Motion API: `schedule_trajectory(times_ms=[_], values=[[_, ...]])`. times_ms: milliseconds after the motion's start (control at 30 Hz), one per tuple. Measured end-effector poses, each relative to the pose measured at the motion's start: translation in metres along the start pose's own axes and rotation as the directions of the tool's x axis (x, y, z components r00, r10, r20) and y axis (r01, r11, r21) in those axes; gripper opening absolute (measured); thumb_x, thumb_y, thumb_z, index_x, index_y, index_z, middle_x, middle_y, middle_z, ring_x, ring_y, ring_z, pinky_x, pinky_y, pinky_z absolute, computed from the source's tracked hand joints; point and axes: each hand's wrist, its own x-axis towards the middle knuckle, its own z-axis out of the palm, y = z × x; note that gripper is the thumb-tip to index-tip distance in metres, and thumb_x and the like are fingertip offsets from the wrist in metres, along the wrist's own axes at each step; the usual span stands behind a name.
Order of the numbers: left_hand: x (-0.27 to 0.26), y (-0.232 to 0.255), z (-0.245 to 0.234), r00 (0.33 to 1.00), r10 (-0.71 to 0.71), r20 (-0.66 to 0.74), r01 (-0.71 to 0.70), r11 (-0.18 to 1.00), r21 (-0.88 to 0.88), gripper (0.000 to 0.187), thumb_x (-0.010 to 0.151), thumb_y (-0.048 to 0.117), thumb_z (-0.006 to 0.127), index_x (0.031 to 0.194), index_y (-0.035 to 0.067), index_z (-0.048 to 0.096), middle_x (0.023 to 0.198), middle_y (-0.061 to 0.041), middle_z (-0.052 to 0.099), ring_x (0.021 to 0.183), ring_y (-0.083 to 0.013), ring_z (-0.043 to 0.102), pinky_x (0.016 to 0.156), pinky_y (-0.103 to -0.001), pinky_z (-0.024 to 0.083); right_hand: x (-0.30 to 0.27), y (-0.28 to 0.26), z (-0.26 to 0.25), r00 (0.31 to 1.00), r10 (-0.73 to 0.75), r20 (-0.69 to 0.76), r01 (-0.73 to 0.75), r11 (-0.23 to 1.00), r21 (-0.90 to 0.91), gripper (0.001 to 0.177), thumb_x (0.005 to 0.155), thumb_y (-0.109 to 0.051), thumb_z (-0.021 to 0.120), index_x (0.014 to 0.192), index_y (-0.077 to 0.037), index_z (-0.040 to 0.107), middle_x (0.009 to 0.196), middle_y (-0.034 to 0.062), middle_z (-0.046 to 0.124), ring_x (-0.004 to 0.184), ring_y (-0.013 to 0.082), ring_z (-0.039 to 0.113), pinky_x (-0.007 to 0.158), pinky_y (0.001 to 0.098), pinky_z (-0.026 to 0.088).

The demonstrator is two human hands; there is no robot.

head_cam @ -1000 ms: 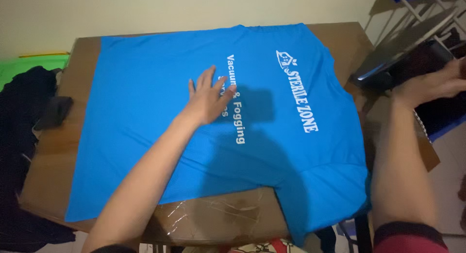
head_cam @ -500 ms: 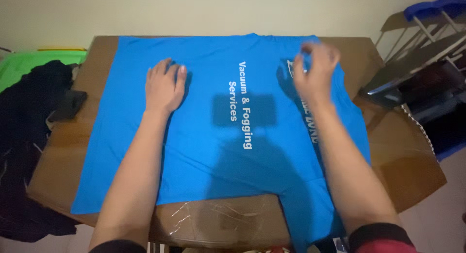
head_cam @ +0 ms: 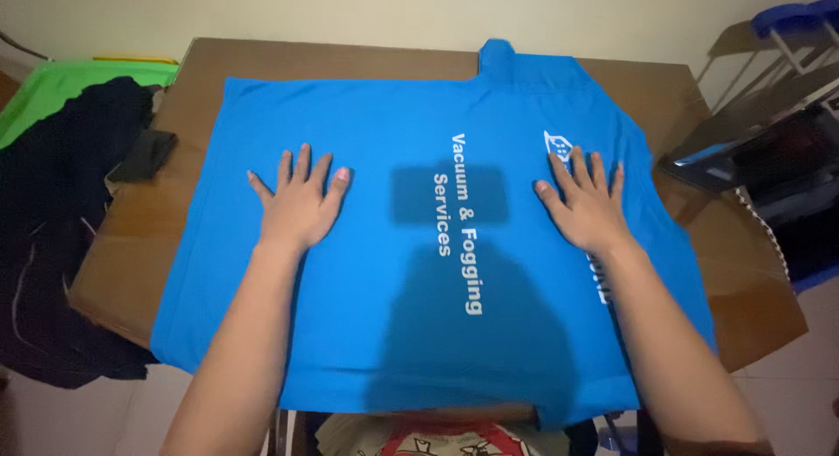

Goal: The person irons a blue t-shirt laid flat on a wooden table. They use a handheld iron to smooth the fabric, moving it back and forth across the shirt while holding it in place with their other hand.

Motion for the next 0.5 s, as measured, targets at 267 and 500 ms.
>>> schedule_trajectory(times_ms=[267,500], values=[[0.007,0.018,-0.016,0.991,-0.089,0.102,0.077,0.990,0.121,0.077,0.098,0.069,0.032,0.154,0.017,0.045,0.165,-0.018,0.028,0.156,-0.0395,0.017,0.112,-0.084,0.004,0.009,0.009,-0.013,0.964,0.112,0.239,-0.090,0.991,-0.104,0.088,0.090,-0.074,0.039,0.161,-0.022,0.028,0.169,0.0173,0.016,0.155,0.0390,0.011,0.119,0.0664,0.001],[0.077,0.021,-0.001,1.000,-0.027,-0.008,0.027,0.997,0.070,0.080,0.098,0.070,0.036,0.152,0.011,0.043,0.166,-0.024,0.020,0.152,-0.0490,0.012,0.111,-0.081,0.004,0.087,0.003,-0.033,0.996,0.021,0.083,-0.025,0.998,0.049,0.087,0.089,-0.068,0.051,0.159,-0.019,0.037,0.167,0.0185,0.027,0.155,0.0370,0.020,0.120,0.0697,0.008]])
